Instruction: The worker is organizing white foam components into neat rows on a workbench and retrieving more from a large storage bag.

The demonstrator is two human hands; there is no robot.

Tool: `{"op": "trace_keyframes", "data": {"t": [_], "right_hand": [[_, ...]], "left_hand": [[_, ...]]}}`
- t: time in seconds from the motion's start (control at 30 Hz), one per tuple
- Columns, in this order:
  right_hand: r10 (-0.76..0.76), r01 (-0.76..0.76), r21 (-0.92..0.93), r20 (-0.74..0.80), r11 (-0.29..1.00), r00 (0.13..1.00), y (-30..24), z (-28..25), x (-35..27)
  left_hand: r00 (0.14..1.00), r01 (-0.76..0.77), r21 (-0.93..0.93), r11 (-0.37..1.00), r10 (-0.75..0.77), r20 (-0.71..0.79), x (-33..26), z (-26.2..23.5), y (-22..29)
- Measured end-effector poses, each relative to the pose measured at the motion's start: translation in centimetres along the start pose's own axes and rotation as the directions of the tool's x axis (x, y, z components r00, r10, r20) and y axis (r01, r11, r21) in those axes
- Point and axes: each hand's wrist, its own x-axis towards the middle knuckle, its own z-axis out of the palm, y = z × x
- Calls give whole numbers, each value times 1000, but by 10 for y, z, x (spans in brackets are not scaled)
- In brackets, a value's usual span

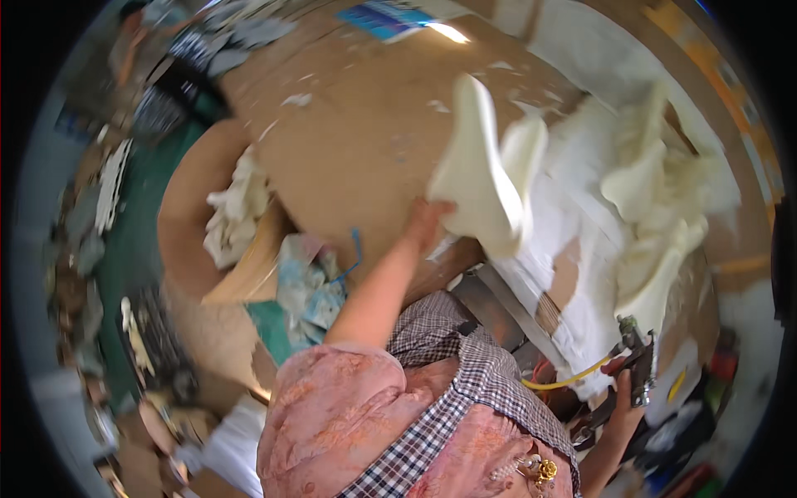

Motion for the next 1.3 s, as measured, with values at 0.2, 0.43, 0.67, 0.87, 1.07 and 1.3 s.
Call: {"op": "trace_keyframes", "data": {"t": [0.2, 0.43, 0.67, 0.87, 1.07, 1.3], "right_hand": [[116, -98, -109, 180, 989, 977, 23, 21, 22], [162, -172, 179, 72, 969, 984, 20, 4, 4], [110, -158, -120, -336, 980, 935, 35, -86, -109], [29, -146, -252, -417, 957, 909, 46, -124, -115], [-60, 105, 84, -421, 991, 905, 34, -155, -104], [173, -172, 24, -229, 985, 958, 71, -191, -112]], "left_hand": [[785, -448, 152, 881, 469, -404, -5, -194, 173], [888, -191, 154, 969, 237, -395, 19, -137, 112], [757, -10, 521, 854, -334, 562, 13, 205, -126], [650, -455, 571, 683, -184, 738, -64, 369, -242], [848, -498, 747, 439, 67, 526, -106, 411, -242], [818, -533, 770, 352, -21, 575, -93, 408, -220]]}}
